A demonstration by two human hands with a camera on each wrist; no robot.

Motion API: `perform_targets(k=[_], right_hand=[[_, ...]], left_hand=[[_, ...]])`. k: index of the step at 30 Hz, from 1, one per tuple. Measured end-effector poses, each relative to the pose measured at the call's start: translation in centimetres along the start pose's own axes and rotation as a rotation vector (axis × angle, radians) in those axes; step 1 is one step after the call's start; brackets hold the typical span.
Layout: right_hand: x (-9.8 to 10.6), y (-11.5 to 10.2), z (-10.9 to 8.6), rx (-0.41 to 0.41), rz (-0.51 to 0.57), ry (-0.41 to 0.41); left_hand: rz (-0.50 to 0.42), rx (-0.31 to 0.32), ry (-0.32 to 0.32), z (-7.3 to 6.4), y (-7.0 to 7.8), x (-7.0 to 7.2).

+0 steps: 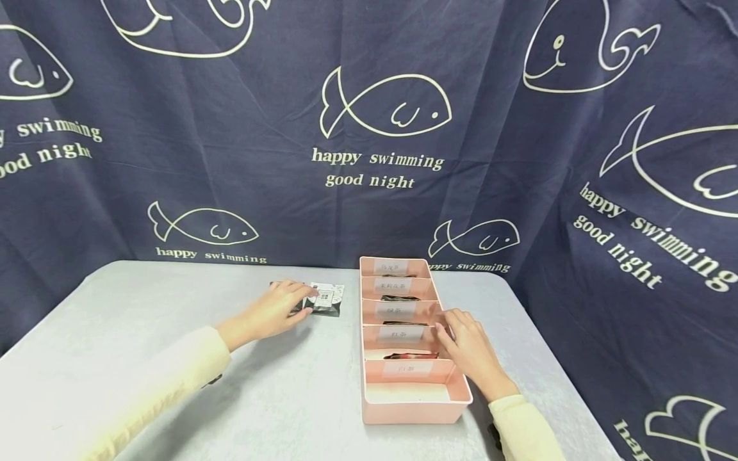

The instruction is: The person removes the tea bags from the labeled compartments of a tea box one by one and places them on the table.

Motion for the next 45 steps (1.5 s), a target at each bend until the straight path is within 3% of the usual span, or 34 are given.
perform_targets(k=[12, 26, 33, 45], right_hand=[[0.1, -0.1, 0.0, 0.007, 0.008, 0.010], [0.1, 0.0, 0.1, 0.013, 0.011, 0.016], [0.0, 0.0, 0.0, 0.010, 0.010, 0.011], [0.2, -0.2, 0.0, 0.006, 0.007, 0.012]], left_hand=[[-0.017, -0.181, 0.083, 1.3, 5.5, 0.1], [0.048, -0.322, 0.051, 3.2, 11.3, 0.0], [0.074, -0.367, 0.024, 3.5, 12.9, -1.0], [0.099, -0.447, 0.011, 3.8, 14.3, -1.4]])
Point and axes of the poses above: each hand's wrist, its own z-axis towards the middle knuckle, its own x-axis out of the back of the hand, y = z × x, the point moved 6 cm from there along z, towards the middle knuckle
